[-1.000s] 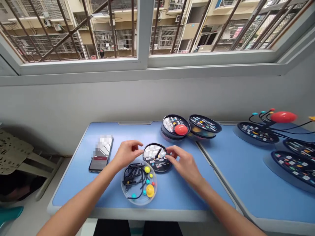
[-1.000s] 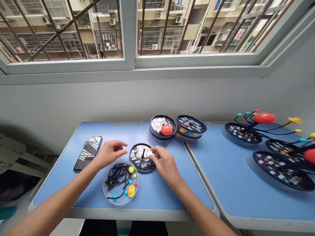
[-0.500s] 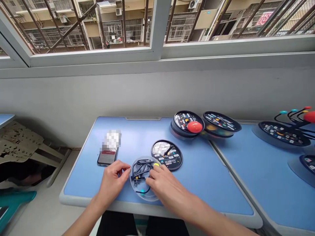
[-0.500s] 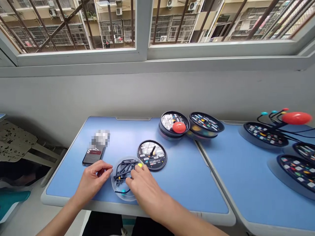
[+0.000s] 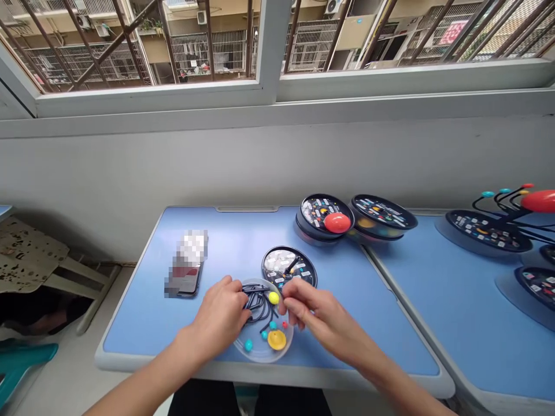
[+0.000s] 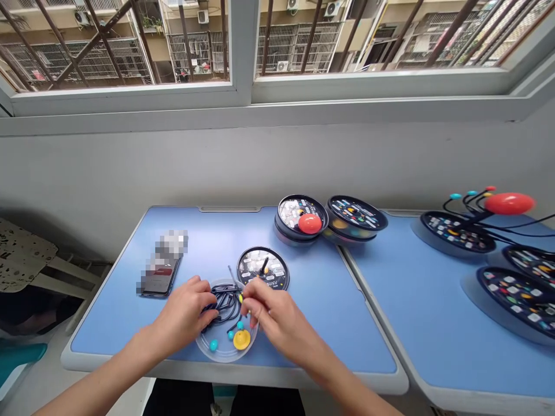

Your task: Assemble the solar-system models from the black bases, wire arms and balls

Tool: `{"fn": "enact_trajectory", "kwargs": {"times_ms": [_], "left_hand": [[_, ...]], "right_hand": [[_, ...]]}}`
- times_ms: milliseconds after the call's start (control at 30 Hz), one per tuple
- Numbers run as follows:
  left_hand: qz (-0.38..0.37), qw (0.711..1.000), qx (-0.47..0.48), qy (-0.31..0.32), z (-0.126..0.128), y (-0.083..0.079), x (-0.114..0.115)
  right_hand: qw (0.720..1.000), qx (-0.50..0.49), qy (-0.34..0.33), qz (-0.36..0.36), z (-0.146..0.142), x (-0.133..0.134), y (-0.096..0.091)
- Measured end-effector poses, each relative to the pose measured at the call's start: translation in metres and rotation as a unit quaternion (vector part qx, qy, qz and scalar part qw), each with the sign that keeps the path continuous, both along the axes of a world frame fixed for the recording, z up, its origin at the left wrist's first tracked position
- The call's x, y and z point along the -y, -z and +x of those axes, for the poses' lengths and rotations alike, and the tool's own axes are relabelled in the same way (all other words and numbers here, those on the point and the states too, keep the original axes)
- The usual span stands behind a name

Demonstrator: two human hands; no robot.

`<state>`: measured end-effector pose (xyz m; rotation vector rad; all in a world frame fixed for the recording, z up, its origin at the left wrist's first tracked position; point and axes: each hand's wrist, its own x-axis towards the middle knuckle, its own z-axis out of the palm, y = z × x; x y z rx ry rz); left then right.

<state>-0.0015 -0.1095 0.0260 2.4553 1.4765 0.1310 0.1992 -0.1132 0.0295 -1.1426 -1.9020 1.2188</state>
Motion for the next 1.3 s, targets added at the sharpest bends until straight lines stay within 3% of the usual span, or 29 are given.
{"fn": "enact_trajectory", "kwargs": {"times_ms": [100, 167, 233, 300, 367, 467, 500, 567, 833, 1300], "left_hand": [[0.010, 0.998, -0.059, 0.028, 0.009, 0.004, -0.001], [0.002, 0.999, -0.043, 0.033, 0.011, 0.005, -0.002], [-0.025, 0.999, 0.039, 0.006, 0.009, 0.001, -0.003], [-0.076, 0.982, 0.167, -0.054, 0.005, -0.006, -0.005], [-0.162, 0.930, 0.311, -0.109, 0.000, -0.014, -0.007], [-0.300, 0.818, 0.468, -0.150, -0.005, -0.020, -0.010], [-0.324, 0.792, 0.493, -0.158, -0.005, -0.020, -0.011], [-0.338, 0.772, 0.512, -0.169, -0.004, -0.018, -0.014], [-0.329, 0.776, 0.523, -0.122, 0.007, -0.009, -0.026], [-0.226, 0.837, 0.485, -0.120, -0.001, 0.002, -0.026]], "right_hand": [[0.996, -0.057, 0.063, -0.028, 0.011, 0.001, 0.005], [0.992, -0.081, 0.087, -0.042, 0.016, 0.002, 0.009], [0.986, -0.113, 0.102, -0.072, 0.019, 0.003, 0.013], [0.977, -0.144, 0.118, -0.101, 0.021, 0.003, 0.016], [0.972, -0.156, 0.135, -0.113, 0.021, 0.001, 0.017], [0.968, -0.162, 0.146, -0.121, 0.018, -0.004, 0.020], [0.965, -0.177, 0.142, -0.132, 0.016, -0.007, 0.021], [0.953, -0.222, 0.130, -0.160, 0.011, -0.013, 0.022], [0.913, -0.325, 0.151, -0.197, -0.002, -0.020, 0.016], [0.902, -0.320, 0.164, -0.238, -0.005, -0.010, 0.016]]}}
